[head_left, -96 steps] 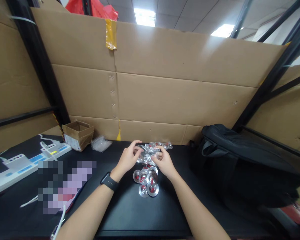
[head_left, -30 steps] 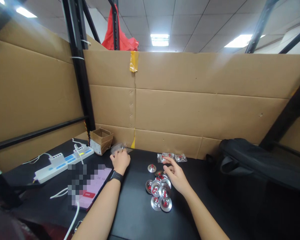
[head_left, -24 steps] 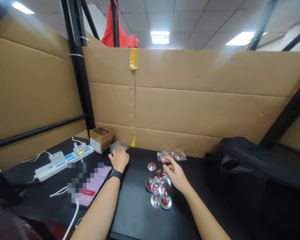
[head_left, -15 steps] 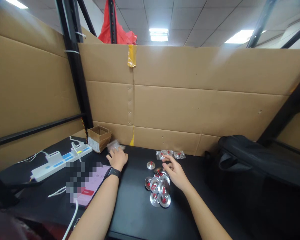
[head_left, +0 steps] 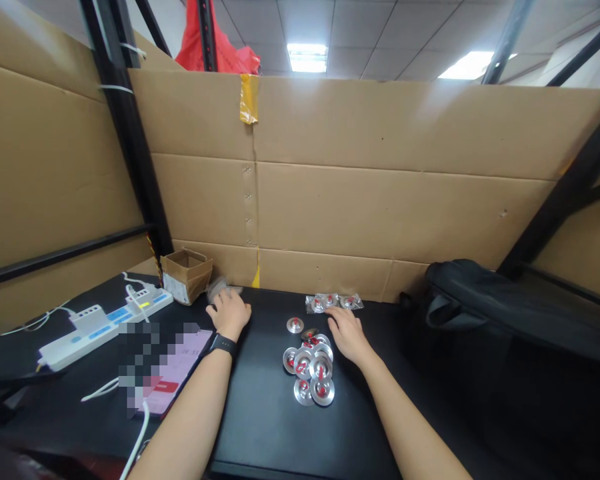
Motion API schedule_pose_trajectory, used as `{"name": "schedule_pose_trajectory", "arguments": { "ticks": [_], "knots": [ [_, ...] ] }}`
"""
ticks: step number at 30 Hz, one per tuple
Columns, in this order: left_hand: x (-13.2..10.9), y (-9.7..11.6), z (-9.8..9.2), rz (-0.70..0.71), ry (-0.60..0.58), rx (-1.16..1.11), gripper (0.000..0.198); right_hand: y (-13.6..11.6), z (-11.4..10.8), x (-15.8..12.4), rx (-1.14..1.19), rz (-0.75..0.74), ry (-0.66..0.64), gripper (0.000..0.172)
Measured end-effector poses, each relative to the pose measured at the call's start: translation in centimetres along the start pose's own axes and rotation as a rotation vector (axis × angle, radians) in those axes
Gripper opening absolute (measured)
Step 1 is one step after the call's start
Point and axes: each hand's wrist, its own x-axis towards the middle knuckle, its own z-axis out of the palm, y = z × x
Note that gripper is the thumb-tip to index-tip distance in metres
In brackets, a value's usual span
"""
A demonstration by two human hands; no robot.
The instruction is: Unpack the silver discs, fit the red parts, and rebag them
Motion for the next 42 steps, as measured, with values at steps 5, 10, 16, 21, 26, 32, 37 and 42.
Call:
{"name": "schedule_pose_trajectory", "arguments": {
  "ticks": [5,10,16,21,26,32,37,42],
  "knots": [
    [-1.2,2.3,-1.6,0.208,0.069,-0.117,0.048,1.0,1.3,0.4,-0.089,-0.008,-0.081,0.041],
    [-2.8,4.5,-2.5,0.347,0.067,-0.214,0.041,0.7,1.1,0.4,-0.166,0.004,-0.156,0.043],
    [-3.3,4.9,-2.3,0.441,0.083,-0.292,0.036,-1.1,-0.6,0.5,-0.327,0.066,-0.273,0.043],
    [-3.3,4.9,-2.5,0.433,0.099,-0.334,0.036,-1.3,-2.8,0.1,-0.419,0.147,-0.302,0.038],
    [-3.7,5.3,-2.7,0.455,0.100,-0.380,0.035,-0.3,-3.9,-0.6,-0.408,0.165,-0.206,0.050],
    [-4.0,5.5,-2.8,0.527,0.090,-0.444,0.034,0.3,-2.9,-0.5,-0.360,0.147,-0.203,0.049],
    [-4.4,5.9,-3.1,0.591,0.080,-0.547,0.033,-0.1,-3.0,-0.4,-0.366,0.182,-0.159,0.027],
    [-5.0,6.5,-3.7,0.656,0.059,-0.616,0.032,-0.4,-3.5,0.0,-0.274,0.309,-0.122,0.029]
  ]
}}
